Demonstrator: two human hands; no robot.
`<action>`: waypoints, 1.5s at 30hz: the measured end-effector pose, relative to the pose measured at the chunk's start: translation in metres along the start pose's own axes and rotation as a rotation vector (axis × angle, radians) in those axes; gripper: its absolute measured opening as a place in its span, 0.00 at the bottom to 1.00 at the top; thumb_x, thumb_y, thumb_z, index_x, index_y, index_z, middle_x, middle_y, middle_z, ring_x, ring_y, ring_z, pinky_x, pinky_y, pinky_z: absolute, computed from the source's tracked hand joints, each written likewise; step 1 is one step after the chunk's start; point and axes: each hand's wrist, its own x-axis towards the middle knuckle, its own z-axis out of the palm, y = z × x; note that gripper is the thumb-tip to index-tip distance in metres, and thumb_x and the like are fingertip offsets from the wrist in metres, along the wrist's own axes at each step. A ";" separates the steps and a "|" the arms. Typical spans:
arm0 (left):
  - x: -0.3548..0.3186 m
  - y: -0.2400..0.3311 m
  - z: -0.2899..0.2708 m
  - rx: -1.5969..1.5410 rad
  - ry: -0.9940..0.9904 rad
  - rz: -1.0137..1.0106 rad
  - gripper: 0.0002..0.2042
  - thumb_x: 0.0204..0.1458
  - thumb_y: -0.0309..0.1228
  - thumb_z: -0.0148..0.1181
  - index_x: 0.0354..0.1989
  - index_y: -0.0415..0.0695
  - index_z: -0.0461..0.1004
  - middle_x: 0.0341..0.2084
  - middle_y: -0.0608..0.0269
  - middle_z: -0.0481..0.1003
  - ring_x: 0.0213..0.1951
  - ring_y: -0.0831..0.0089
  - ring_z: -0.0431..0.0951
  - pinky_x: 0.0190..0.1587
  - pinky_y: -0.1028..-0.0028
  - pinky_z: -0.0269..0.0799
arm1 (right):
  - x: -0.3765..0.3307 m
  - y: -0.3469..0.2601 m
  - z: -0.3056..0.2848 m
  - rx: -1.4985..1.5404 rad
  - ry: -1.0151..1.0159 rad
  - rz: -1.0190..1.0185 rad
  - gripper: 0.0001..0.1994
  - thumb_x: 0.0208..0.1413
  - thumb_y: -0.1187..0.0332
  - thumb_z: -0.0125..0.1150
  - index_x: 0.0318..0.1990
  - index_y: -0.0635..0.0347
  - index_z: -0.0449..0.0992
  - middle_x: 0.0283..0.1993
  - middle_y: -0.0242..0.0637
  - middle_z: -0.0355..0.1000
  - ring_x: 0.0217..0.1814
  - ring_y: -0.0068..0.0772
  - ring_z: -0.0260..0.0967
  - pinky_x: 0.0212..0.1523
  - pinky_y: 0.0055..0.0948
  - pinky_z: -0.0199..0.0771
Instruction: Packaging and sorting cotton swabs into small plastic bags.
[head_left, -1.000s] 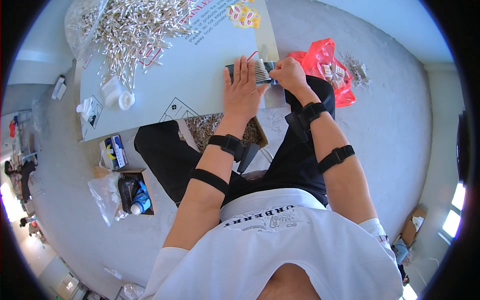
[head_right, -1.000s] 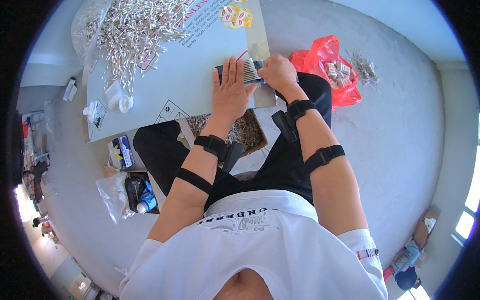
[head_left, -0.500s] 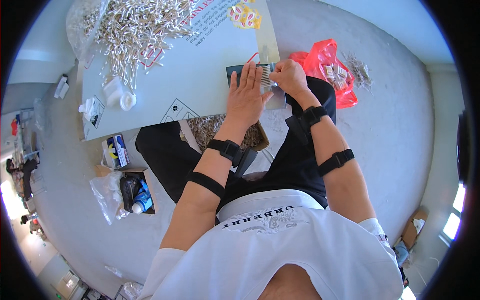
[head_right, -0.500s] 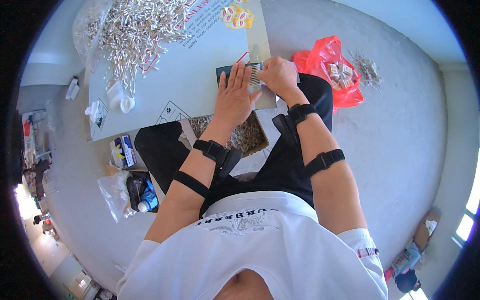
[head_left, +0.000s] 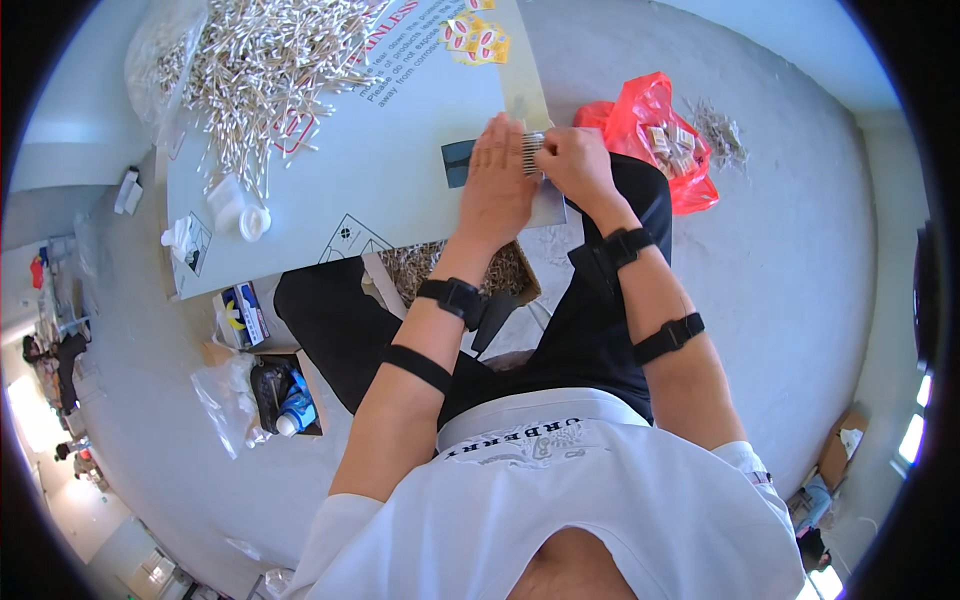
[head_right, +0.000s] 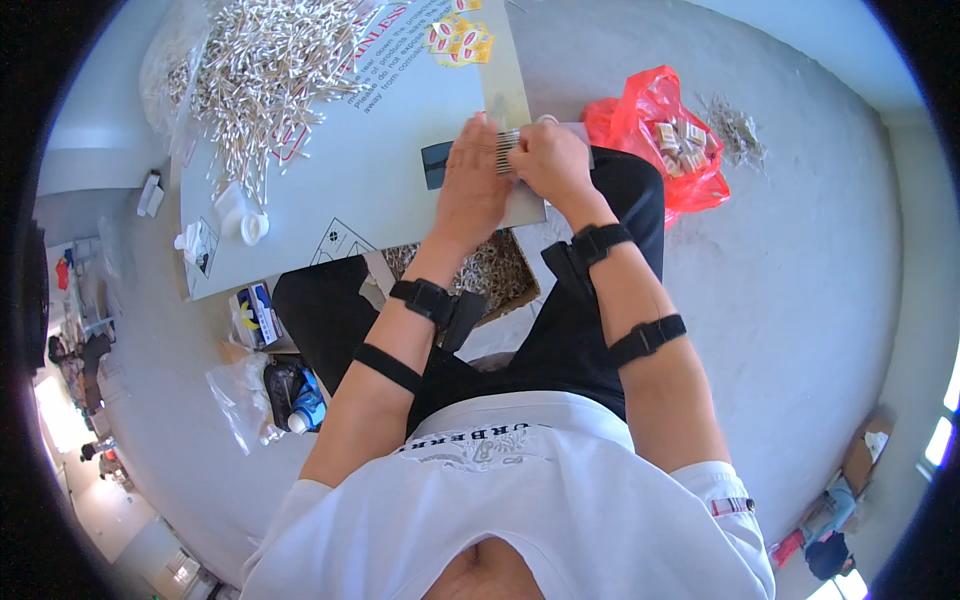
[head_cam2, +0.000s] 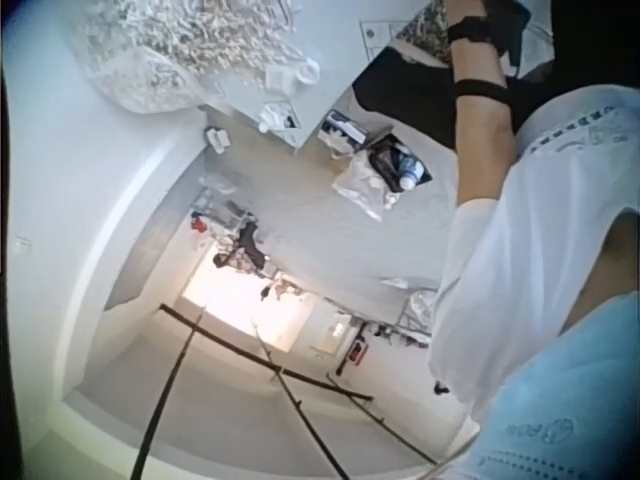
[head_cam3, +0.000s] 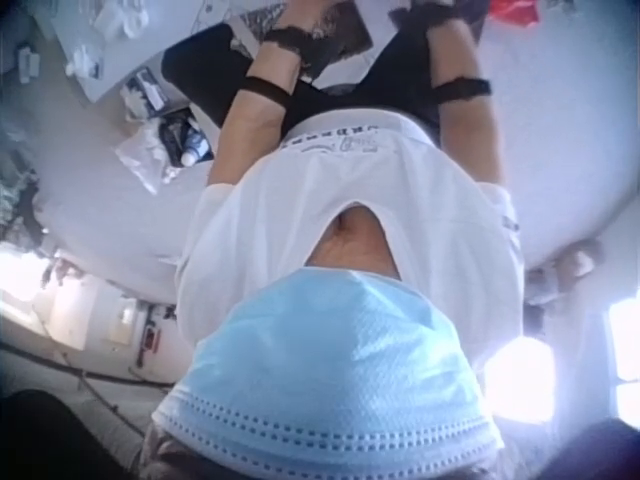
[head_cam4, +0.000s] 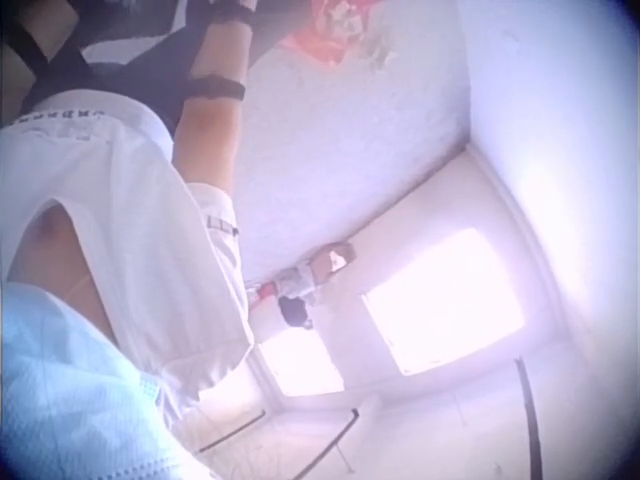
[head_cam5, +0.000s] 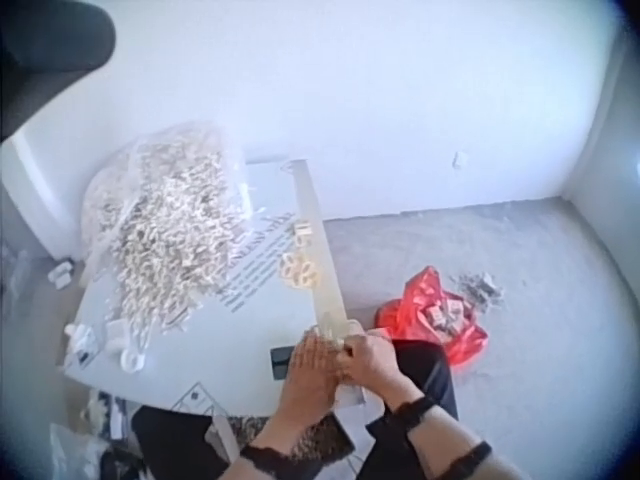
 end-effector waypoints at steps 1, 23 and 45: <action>-0.001 -0.004 0.000 -0.173 0.154 -0.051 0.30 0.61 0.37 0.49 0.68 0.38 0.50 0.68 0.40 0.49 0.70 0.50 0.47 0.71 0.57 0.40 | -0.006 0.006 0.004 0.187 0.230 0.042 0.09 0.46 0.64 0.59 0.28 0.60 0.78 0.33 0.48 0.74 0.34 0.52 0.73 0.36 0.44 0.73; 0.031 0.019 0.017 -0.745 0.538 -0.351 0.25 0.66 0.41 0.42 0.66 0.36 0.54 0.68 0.46 0.50 0.69 0.60 0.52 0.68 0.64 0.47 | -0.031 0.030 0.044 1.630 0.250 0.546 0.09 0.51 0.73 0.69 0.22 0.60 0.75 0.19 0.28 0.70 0.18 0.16 0.63 0.19 0.17 0.62; 0.019 0.024 0.011 -0.285 0.204 -0.229 0.32 0.63 0.45 0.44 0.69 0.37 0.47 0.69 0.41 0.47 0.70 0.50 0.47 0.70 0.55 0.41 | -0.025 0.029 0.040 1.770 0.207 0.662 0.12 0.59 0.61 0.62 0.27 0.58 0.76 0.21 0.25 0.68 0.19 0.16 0.59 0.20 0.19 0.61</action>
